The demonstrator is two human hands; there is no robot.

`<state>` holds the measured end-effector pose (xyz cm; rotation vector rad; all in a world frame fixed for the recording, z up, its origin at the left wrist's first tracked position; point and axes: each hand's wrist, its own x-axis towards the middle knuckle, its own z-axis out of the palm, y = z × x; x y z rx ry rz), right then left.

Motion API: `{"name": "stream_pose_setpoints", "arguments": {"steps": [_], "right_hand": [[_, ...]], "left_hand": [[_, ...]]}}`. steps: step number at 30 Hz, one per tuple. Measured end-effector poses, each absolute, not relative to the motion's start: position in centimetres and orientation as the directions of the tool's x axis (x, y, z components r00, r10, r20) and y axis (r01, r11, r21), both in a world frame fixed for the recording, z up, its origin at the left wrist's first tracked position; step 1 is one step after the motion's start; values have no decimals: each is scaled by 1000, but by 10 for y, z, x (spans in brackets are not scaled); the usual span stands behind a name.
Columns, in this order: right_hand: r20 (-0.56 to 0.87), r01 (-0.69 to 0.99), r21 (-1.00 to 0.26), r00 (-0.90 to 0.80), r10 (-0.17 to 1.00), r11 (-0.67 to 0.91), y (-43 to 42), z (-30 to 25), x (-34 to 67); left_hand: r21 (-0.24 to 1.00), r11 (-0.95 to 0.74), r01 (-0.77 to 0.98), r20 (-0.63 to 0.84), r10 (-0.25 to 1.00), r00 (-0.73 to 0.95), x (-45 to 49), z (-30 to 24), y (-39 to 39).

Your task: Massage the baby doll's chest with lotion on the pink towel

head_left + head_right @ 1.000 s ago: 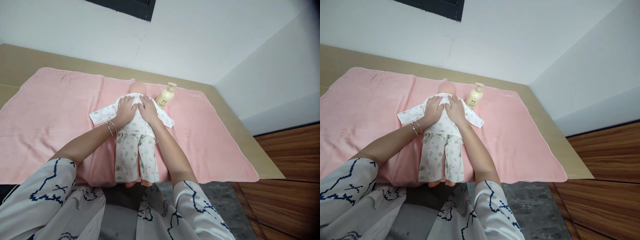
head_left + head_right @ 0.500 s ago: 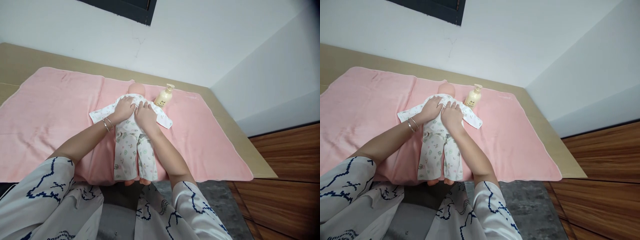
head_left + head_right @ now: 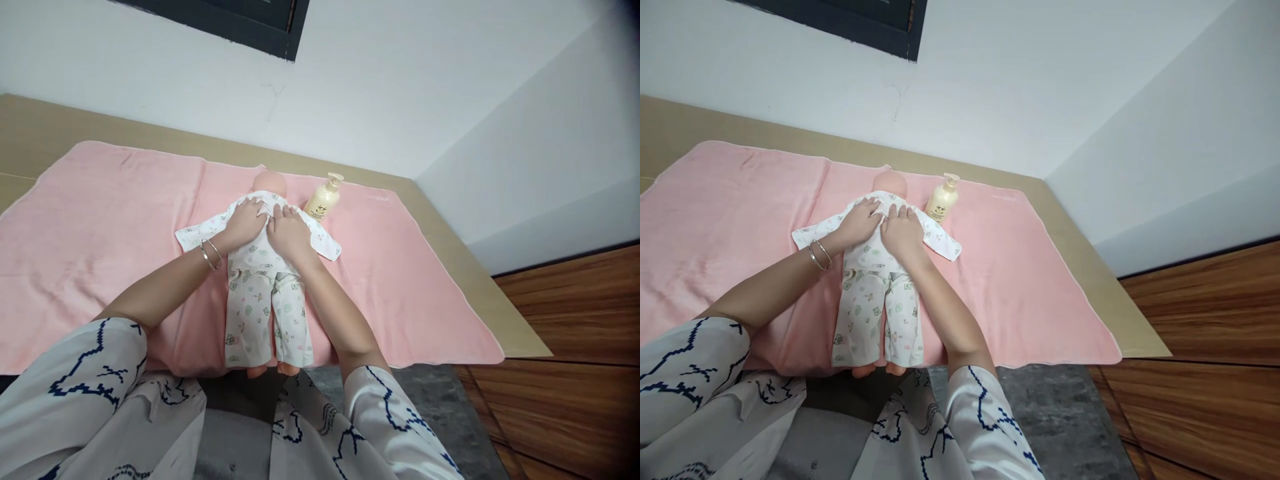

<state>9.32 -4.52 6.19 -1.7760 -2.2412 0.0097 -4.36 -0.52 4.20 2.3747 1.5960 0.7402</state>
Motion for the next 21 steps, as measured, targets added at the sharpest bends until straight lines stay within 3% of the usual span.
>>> {"name": "stream_pose_setpoints", "arguments": {"steps": [3,8,12,17,21], "right_hand": [[228,961,-145,-199,953,236,-53,64,86],[202,919,-293,-212,956,265,-21,54,105],[175,884,-354,-258,950,305,-3,48,119],[267,919,-252,-234,935,302,-28,56,103],[306,965,-141,-171,936,223,-51,59,84]], "left_hand": [[414,-352,839,302,923,238,-47,36,6],[325,-330,886,355,911,209,-28,32,-25],[381,-394,836,422,879,221,-19,25,-45],[517,-379,767,420,894,159,-28,16,-28],[554,-335,762,407,908,103,-35,16,-12]]}}
